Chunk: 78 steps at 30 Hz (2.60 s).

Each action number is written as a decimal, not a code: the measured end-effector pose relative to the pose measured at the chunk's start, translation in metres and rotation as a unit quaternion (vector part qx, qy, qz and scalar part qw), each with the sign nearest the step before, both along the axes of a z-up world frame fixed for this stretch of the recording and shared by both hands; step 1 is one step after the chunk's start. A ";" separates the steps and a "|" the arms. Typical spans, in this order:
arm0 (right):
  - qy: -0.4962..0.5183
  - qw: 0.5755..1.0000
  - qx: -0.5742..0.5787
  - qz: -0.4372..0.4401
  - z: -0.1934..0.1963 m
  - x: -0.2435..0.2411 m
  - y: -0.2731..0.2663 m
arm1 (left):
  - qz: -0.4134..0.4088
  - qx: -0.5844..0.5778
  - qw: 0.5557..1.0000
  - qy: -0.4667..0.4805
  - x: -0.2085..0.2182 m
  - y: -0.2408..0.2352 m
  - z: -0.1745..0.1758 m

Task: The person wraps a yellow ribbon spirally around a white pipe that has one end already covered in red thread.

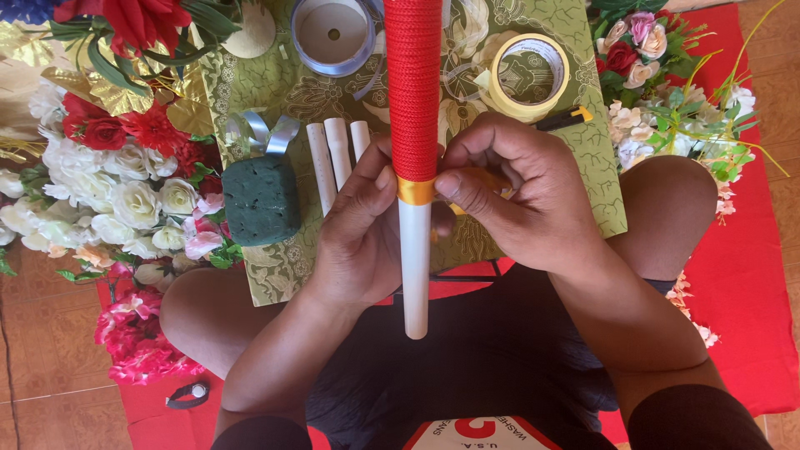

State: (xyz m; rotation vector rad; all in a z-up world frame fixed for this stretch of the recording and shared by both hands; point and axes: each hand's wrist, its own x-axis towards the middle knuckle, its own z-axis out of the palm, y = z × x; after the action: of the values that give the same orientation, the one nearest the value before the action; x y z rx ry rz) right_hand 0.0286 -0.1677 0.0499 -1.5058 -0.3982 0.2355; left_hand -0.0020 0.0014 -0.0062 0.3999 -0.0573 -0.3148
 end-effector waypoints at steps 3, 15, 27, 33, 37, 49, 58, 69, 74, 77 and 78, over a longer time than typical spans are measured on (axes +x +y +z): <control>-0.005 1.000 -0.010 -0.001 0.000 0.001 -0.002 | 0.007 -0.007 1.000 -0.008 0.000 -0.003 0.004; -0.076 0.954 -0.227 -0.179 -0.023 -0.022 0.008 | 0.157 0.224 0.962 -0.020 -0.002 -0.020 0.019; -0.118 0.959 -0.024 -0.257 -0.059 -0.046 0.062 | 0.251 0.161 0.934 0.198 -0.005 -0.037 -0.030; -0.139 0.948 -0.021 -0.285 -0.070 -0.035 0.066 | 0.259 0.264 0.901 0.225 0.016 -0.037 -0.032; -0.111 0.952 0.028 -0.285 -0.072 -0.025 0.068 | 0.260 0.261 0.899 0.237 0.028 -0.036 -0.032; -0.023 0.969 0.006 -0.246 -0.071 0.017 0.050 | 0.229 0.297 0.927 0.003 0.031 -0.025 -0.001; -0.028 0.970 -0.078 -0.227 -0.041 0.031 0.047 | 0.184 0.375 0.888 -0.194 0.053 0.008 0.004; 0.042 0.991 0.113 -0.052 -0.028 0.036 0.012 | 0.085 0.244 0.962 -0.094 0.051 0.018 -0.010; 0.004 0.997 -0.009 -0.071 -0.028 0.039 -0.002 | 0.080 0.231 0.968 -0.054 0.051 0.019 -0.013; 0.001 0.998 -0.016 -0.068 -0.037 0.037 -0.010 | 0.072 0.224 0.971 -0.032 0.050 0.021 -0.014; 0.004 0.998 0.000 -0.066 -0.042 0.036 -0.013 | 0.062 0.218 0.974 -0.022 0.050 0.021 -0.012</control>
State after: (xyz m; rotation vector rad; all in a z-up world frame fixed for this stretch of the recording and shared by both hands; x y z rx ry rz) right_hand 0.0643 -0.1803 0.0081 -1.5244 -0.2912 0.1365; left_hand 0.0481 0.0223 -0.0182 0.8430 -0.0062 -0.1923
